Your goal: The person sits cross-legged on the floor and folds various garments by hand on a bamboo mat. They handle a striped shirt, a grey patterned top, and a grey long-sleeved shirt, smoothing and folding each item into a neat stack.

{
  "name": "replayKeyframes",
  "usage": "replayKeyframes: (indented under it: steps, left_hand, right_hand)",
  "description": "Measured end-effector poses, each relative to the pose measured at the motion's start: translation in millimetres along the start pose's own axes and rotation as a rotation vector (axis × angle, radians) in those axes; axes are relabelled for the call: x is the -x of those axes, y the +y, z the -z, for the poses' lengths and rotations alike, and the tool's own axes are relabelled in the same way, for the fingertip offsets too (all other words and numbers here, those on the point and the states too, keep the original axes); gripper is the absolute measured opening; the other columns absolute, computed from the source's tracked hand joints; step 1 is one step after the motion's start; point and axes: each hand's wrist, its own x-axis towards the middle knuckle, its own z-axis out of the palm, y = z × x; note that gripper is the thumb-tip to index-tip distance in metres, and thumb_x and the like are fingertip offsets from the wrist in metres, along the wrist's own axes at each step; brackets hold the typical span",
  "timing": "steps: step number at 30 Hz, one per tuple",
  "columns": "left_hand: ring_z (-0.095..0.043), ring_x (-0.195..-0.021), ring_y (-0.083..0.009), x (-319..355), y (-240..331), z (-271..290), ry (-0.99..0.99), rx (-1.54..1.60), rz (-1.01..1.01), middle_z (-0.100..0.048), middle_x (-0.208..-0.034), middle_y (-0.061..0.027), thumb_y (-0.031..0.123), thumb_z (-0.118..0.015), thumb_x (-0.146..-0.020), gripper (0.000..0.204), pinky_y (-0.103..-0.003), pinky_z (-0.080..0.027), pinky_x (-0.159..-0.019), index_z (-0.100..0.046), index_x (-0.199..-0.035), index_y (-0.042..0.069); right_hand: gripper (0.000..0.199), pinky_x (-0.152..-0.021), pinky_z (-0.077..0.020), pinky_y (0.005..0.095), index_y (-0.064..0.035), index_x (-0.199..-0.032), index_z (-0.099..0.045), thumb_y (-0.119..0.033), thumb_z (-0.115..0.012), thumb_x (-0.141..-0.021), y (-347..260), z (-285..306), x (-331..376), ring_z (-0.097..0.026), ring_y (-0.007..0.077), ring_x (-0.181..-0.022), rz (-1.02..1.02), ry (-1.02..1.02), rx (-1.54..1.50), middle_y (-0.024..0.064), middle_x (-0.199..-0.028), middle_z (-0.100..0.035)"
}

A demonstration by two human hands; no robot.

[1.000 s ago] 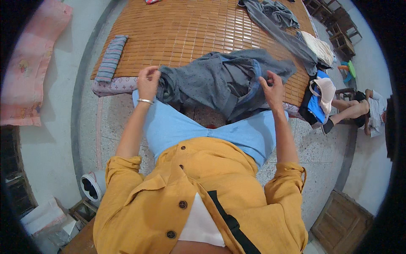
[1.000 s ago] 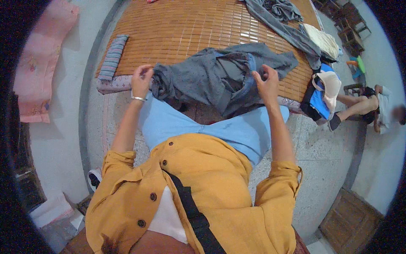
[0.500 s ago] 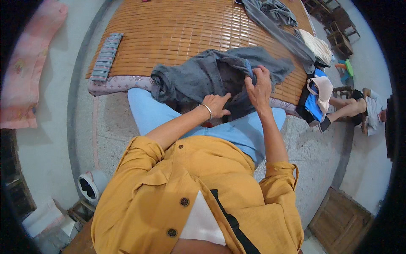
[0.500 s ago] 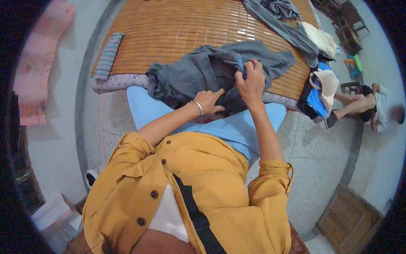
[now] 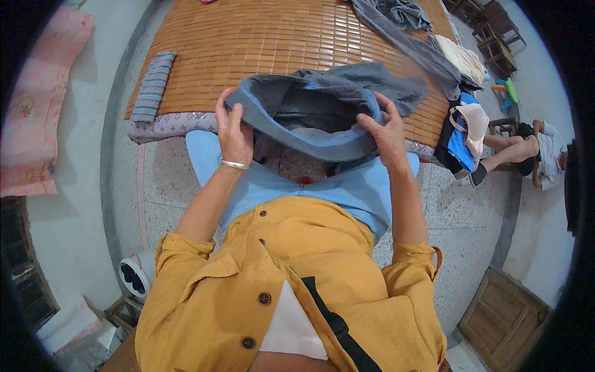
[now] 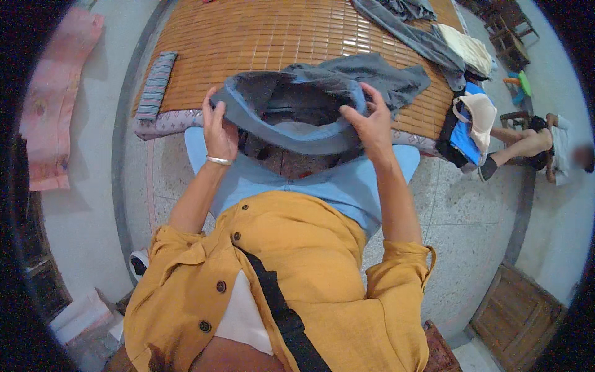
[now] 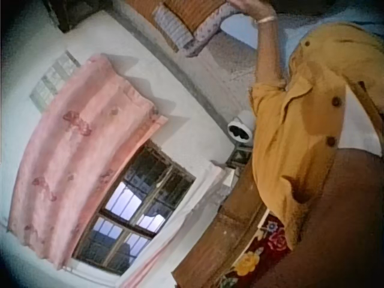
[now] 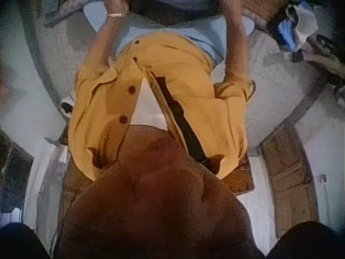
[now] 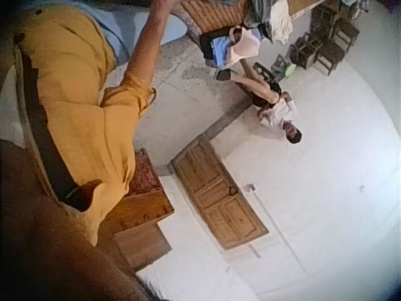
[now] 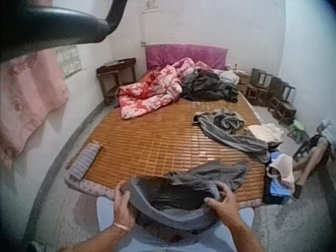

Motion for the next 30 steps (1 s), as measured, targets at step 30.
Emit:
replayKeyframes:
  steps: [30]
  left_hand:
    - [-0.047, -0.115, -0.0266, 88, 158, 33, -0.130, 0.039, -0.054, -0.044, -0.129, -0.0129, 0.024, -0.065, -0.078, 0.071, -0.041, -0.037, -0.098, -0.029, -0.133, 0.000]
  right_hand:
    - [0.099, -0.098, -0.0348, 0.0467, -0.0233, -0.137, -0.030, -0.030, -0.082, -0.054, 32, -51, 6, -0.035, 0.0418, -0.121, 0.626, -0.467, 0.980, 0.0212, -0.138, -0.028]
